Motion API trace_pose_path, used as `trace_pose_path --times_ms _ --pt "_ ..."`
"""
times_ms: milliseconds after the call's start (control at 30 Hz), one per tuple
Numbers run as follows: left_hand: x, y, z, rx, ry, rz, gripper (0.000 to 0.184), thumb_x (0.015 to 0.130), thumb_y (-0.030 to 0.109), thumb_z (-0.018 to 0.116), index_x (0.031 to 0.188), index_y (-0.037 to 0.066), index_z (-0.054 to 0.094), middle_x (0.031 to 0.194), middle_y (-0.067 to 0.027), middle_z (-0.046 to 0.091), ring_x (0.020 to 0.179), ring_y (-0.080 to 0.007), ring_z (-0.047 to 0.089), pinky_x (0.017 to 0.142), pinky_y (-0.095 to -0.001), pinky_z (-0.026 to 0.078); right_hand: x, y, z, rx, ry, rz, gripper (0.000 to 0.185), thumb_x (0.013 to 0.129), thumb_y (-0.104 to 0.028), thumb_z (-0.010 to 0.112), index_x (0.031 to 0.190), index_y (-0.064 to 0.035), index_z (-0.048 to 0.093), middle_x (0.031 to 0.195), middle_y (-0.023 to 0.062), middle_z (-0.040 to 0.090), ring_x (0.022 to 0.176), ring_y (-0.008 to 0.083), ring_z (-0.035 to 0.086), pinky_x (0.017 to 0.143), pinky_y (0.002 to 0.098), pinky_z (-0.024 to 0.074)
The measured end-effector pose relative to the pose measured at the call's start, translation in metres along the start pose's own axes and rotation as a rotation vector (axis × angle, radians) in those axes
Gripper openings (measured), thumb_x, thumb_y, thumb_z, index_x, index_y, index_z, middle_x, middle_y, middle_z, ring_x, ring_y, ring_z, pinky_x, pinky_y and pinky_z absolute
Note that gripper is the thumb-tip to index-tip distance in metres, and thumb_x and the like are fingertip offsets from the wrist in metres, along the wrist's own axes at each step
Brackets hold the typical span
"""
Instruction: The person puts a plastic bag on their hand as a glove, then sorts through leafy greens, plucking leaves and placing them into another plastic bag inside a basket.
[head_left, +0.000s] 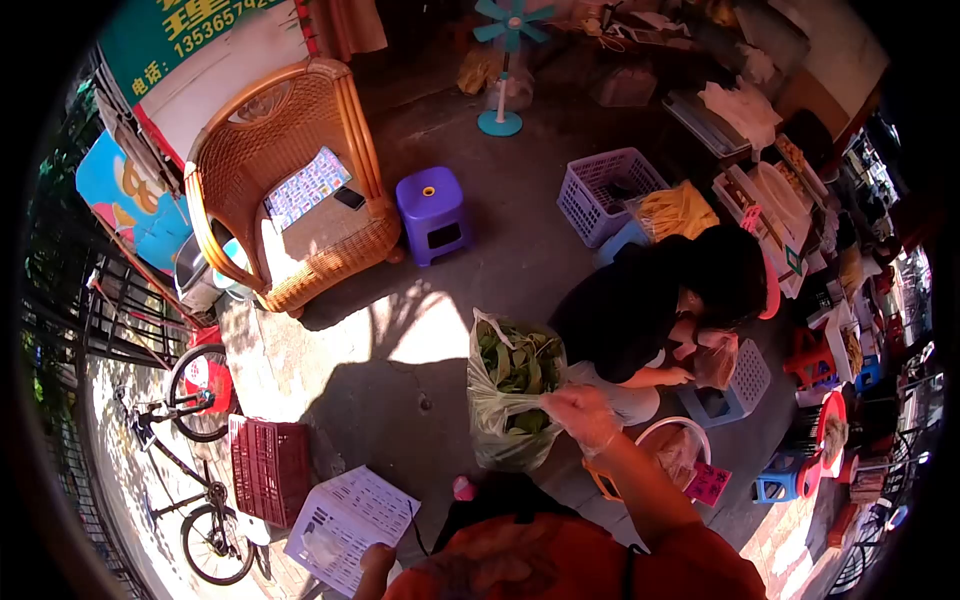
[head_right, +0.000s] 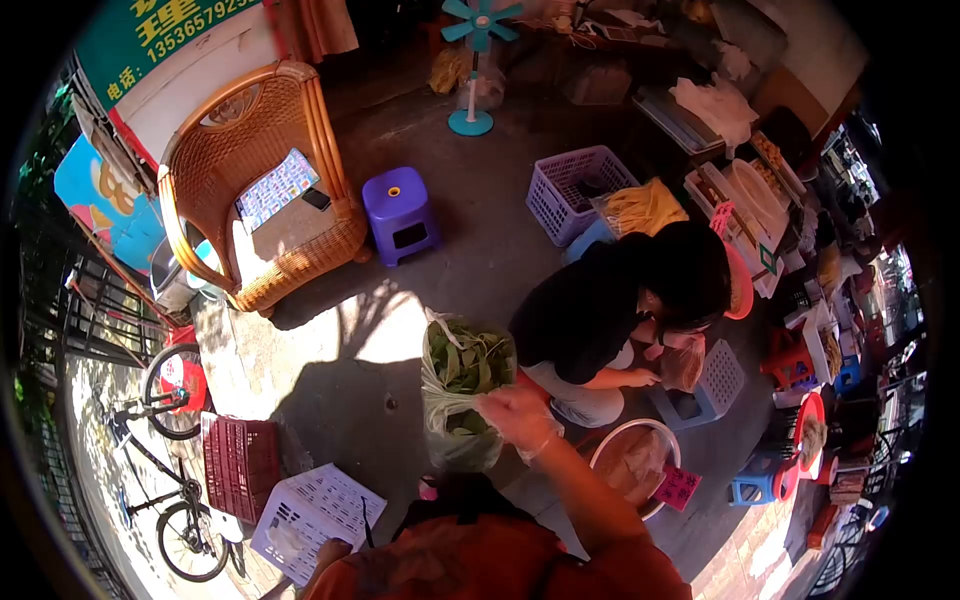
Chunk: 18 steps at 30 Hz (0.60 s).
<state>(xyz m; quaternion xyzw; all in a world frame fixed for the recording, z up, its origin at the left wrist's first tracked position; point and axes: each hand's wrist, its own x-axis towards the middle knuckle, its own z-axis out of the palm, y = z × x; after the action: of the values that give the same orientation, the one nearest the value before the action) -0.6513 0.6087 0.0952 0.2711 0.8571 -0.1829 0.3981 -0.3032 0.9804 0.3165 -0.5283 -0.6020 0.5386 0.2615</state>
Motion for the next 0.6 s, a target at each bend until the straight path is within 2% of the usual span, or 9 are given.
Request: trace_pose_path --times_ms 33,67,167,233,300,367,400,500,600 --pt "0.048 0.007 -0.026 0.18 -0.118 0.204 0.042 0.08 0.037 0.044 0.103 0.009 0.066 0.11 -0.0158 0.062 0.105 -0.0327 0.058 0.088 -0.0421 0.046 0.014 -0.014 -0.004 0.018 -0.001 0.007 0.032 0.084 -0.026 0.061 0.072 0.0025 0.06 0.063 0.0057 0.052 0.059 0.0121 0.048 0.055 0.0303 0.0393" --pt "0.105 0.007 -0.029 0.305 -0.132 0.387 0.045 0.081 0.041 0.044 0.105 0.009 0.065 0.112 -0.0145 0.061 0.108 -0.0323 0.056 0.088 -0.0422 0.046 0.03 -0.025 -0.008 0.041 -0.003 0.016 0.032 0.085 -0.026 0.061 0.071 0.0026 0.06 0.063 0.0056 0.052 0.059 0.0116 0.048 0.055 0.0299 0.0392" --pt "0.099 0.137 -0.155 0.474 -0.203 0.398 0.049 0.082 0.047 0.045 0.107 0.01 0.065 0.115 -0.0141 0.06 0.11 -0.0313 0.055 0.087 -0.0419 0.046 0.077 -0.063 -0.014 0.194 0.069 0.058 0.031 0.086 -0.024 0.06 0.069 0.0019 0.059 0.062 0.0039 0.049 0.059 0.0103 0.046 0.054 0.0289 0.0372" --pt "0.107 0.208 -0.197 0.577 -0.248 0.529 0.052 0.082 0.053 0.045 0.106 0.012 0.065 0.113 -0.0141 0.061 0.109 -0.0313 0.056 0.086 -0.0414 0.046 0.118 -0.075 -0.026 0.264 0.132 0.089 0.029 0.085 -0.021 0.06 0.066 0.0005 0.057 0.059 -0.0007 0.046 0.055 0.0073 0.042 0.049 0.0271 0.0332" --pt "0.104 0.275 -0.229 0.509 -0.366 0.551 0.049 0.083 0.051 0.045 0.101 0.011 0.067 0.109 -0.0148 0.063 0.107 -0.0313 0.057 0.085 -0.0407 0.046 0.165 -0.038 -0.038 0.224 0.099 0.07 0.032 0.085 -0.023 0.061 0.064 0.0006 0.056 0.059 -0.0015 0.047 0.054 0.0074 0.041 0.049 0.0277 0.0344" --pt "0.103 0.322 -0.273 0.506 -0.404 0.654 0.047 0.082 0.05 0.046 0.1 0.011 0.067 0.107 -0.0149 0.063 0.106 -0.0314 0.057 0.084 -0.0407 0.046 0.209 -0.068 -0.055 0.189 0.086 0.065 0.033 0.086 -0.023 0.06 0.064 0.0003 0.056 0.058 -0.0019 0.047 0.055 0.007 0.042 0.048 0.0272 0.0343" --pt "0.106 0.345 -0.29 0.509 -0.447 0.691 0.046 0.082 0.049 0.046 0.099 0.01 0.066 0.106 -0.0149 0.063 0.105 -0.0314 0.058 0.084 -0.0407 0.046 0.227 -0.059 -0.057 0.233 0.094 0.152 0.033 0.086 -0.024 0.06 0.064 0.0 0.056 0.058 -0.0021 0.047 0.056 0.0066 0.041 0.049 0.0275 0.0347" --pt "0.124 0.417 -0.333 0.524 -0.511 0.773 0.044 0.081 0.046 0.047 0.097 0.01 0.066 0.104 -0.0151 0.063 0.103 -0.0316 0.058 0.082 -0.0408 0.046 0.275 -0.063 -0.081 0.134 0.103 0.035 0.033 0.085 -0.025 0.062 0.066 0.0012 0.057 0.055 0.0013 0.047 0.055 0.0084 0.042 0.049 0.0287 0.0358" --pt "0.148 0.487 -0.365 0.529 -0.536 0.824 0.041 0.081 0.044 0.048 0.096 0.01 0.066 0.102 -0.0153 0.063 0.1 -0.0317 0.058 0.081 -0.0408 0.046 0.322 -0.054 -0.112 -0.094 0.148 -0.046 0.033 0.086 -0.031 0.056 0.076 -0.0006 0.062 0.064 0.0167 0.057 0.054 0.0265 0.054 0.054 0.0357 0.0432"
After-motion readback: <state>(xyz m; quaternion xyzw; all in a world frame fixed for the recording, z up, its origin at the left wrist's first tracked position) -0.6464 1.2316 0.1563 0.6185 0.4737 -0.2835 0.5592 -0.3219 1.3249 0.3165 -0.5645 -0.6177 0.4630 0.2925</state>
